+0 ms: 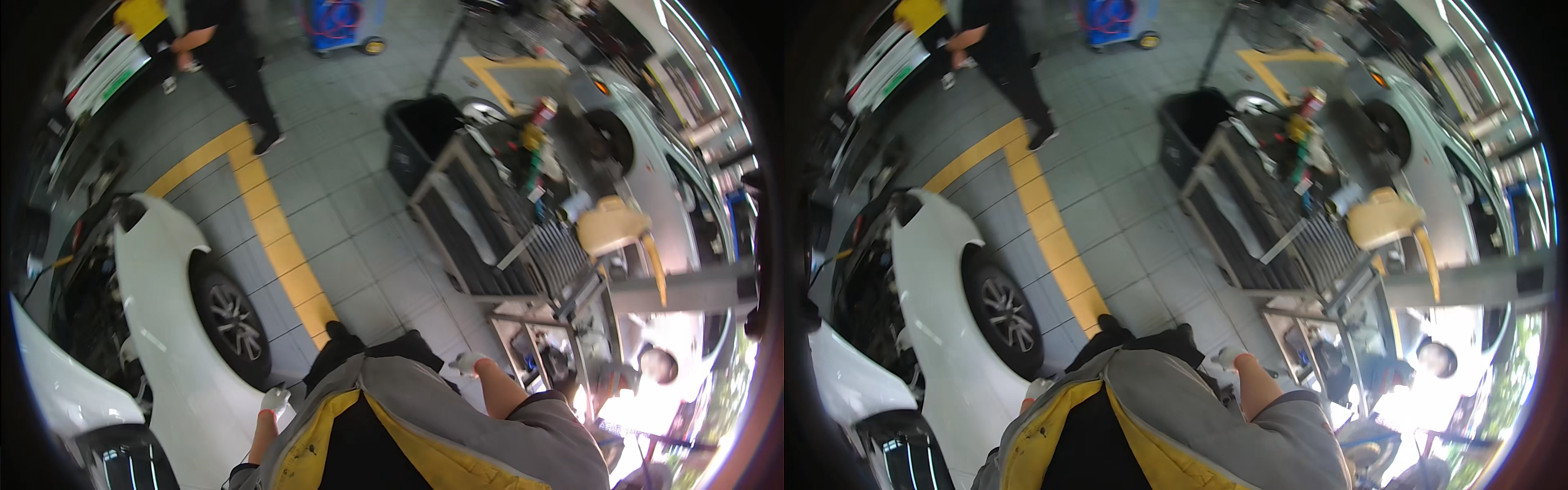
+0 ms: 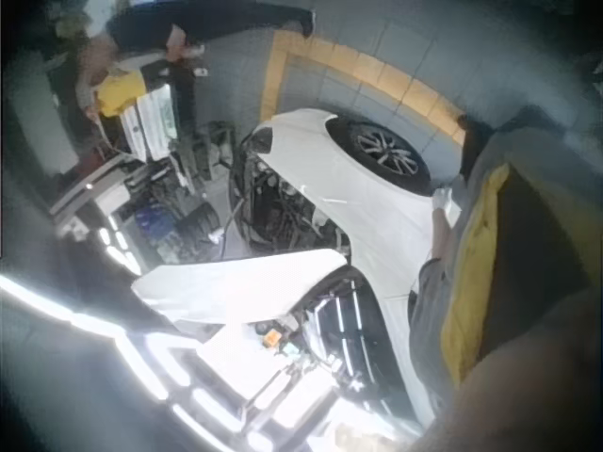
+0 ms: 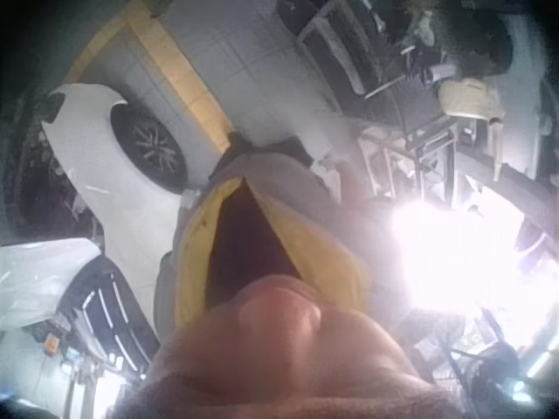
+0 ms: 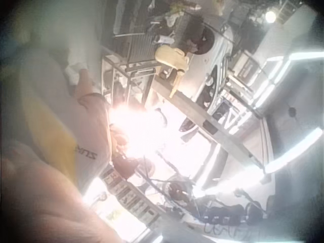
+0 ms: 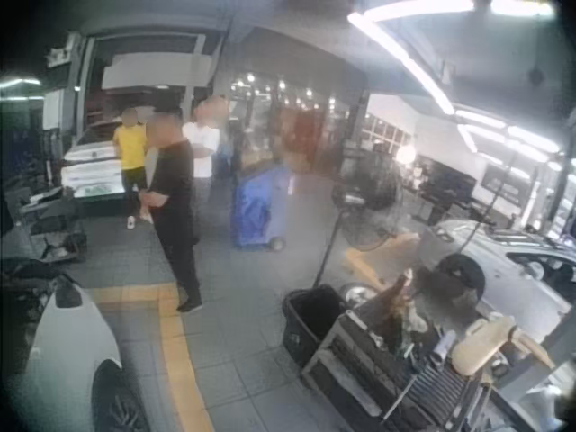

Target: The person searches through multiple tool drawers, selects a ratchet and extension, then walks to a white car with its hood open. The person uses the ratchet to loosen and remove a bolt from the engine, then places the tool on the vehicle's front edge.

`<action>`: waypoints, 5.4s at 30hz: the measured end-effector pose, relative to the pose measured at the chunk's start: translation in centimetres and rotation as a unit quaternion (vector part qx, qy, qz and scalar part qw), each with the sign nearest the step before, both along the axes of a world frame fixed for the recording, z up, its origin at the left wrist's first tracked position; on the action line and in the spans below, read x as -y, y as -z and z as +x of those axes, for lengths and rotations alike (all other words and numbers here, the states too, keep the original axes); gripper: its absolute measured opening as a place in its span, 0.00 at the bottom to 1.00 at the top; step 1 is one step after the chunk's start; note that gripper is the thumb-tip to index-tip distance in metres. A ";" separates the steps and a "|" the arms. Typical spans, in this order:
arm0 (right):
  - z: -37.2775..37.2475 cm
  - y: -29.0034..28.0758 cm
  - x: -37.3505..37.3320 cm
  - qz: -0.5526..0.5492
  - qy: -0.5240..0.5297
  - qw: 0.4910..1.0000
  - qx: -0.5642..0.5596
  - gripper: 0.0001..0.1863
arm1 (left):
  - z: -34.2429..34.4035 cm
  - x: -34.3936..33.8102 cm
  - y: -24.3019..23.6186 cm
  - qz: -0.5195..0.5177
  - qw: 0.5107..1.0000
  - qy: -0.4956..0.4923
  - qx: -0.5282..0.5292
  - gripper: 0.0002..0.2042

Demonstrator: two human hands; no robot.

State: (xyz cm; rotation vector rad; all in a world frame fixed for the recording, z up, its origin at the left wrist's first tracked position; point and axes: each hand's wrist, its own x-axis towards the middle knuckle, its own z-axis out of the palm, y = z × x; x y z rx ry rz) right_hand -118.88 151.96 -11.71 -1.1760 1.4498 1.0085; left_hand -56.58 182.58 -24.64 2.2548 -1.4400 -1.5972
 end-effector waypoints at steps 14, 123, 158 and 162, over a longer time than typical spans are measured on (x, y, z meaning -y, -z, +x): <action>56.1 0.3 41.1 -0.239 0.005 0.922 0.303 0.20 | 19.7 24.3 -10.7 -0.046 0.911 -0.410 0.004 0.23; 298.3 -14.8 66.7 -0.379 -0.155 0.755 0.512 0.26 | 244.2 48.0 -18.4 -0.154 0.455 -0.833 -0.274 0.15; 301.7 -12.4 42.0 0.176 -0.077 0.870 0.453 0.33 | 253.2 46.0 -26.3 -0.326 0.415 -0.768 -0.363 0.16; 302.0 -11.8 38.1 -0.035 -0.372 0.797 0.473 0.41 | 255.7 36.8 -26.8 -0.291 0.492 -0.787 -0.234 0.18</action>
